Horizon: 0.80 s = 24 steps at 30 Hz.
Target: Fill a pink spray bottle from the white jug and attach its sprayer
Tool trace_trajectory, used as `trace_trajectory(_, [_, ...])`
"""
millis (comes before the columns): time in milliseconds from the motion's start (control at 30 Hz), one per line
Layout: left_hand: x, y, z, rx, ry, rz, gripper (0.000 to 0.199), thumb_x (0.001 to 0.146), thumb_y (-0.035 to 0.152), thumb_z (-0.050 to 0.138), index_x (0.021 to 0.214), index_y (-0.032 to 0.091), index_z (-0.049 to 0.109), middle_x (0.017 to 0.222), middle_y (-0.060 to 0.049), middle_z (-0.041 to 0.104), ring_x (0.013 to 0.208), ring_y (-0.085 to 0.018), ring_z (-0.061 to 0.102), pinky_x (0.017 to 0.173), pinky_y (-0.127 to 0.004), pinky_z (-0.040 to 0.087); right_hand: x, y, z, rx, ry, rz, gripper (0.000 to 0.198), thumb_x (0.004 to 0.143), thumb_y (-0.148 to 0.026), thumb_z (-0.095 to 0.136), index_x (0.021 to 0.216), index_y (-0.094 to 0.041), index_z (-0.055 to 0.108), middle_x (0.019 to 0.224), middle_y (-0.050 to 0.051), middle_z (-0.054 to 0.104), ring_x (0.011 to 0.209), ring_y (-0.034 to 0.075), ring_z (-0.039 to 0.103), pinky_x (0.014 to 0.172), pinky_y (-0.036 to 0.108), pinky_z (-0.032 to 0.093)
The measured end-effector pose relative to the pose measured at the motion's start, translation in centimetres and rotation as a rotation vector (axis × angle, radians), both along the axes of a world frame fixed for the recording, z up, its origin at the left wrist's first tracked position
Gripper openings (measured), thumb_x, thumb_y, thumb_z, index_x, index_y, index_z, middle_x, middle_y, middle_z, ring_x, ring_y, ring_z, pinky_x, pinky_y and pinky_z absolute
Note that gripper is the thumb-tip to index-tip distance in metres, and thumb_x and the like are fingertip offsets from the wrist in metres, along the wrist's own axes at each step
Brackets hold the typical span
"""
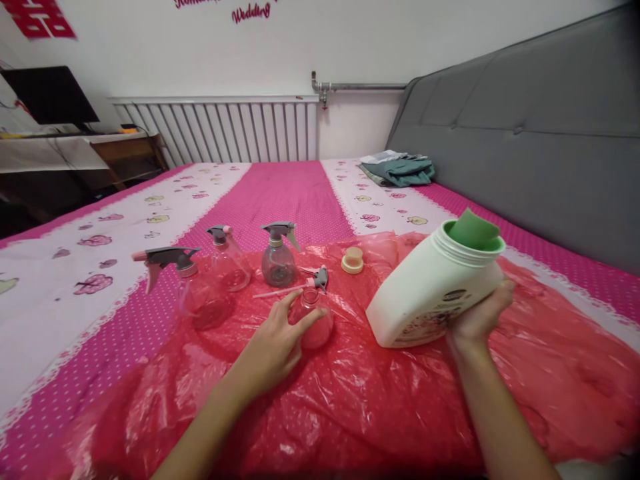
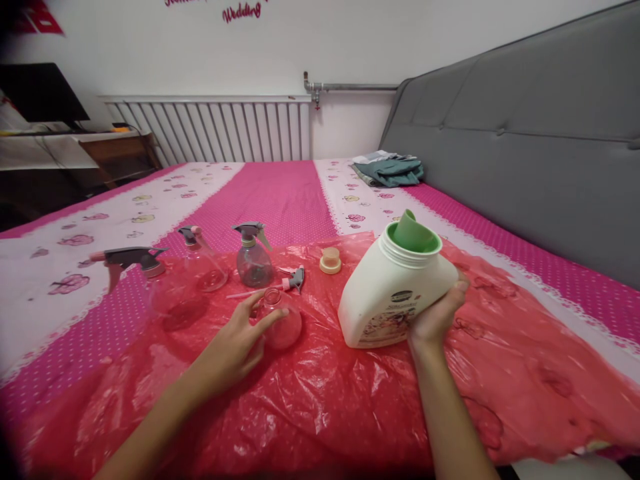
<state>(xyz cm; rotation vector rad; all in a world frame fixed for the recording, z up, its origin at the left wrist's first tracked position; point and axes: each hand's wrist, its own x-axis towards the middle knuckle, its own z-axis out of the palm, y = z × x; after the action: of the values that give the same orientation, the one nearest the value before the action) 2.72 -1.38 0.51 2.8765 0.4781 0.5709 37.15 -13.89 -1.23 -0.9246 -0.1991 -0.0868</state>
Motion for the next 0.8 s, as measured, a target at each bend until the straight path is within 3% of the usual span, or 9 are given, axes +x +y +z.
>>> trace_trajectory(800, [0.11, 0.43, -0.75, 0.033, -0.025, 0.003, 0.094, 0.085, -0.011, 0.054, 0.164, 0.038, 0.046, 0.174, -0.016, 0.032, 0.157, -0.042, 0.050, 0.119, -0.065, 0.057, 0.03, -0.03, 0.14, -0.002, 0.013, -0.022, 0.061, 0.101, -0.081, 0.040, 0.104, -0.022, 0.056, 0.092, -0.001, 0.061, 0.085, 0.015, 0.059, 0.076, 0.028, 0.054])
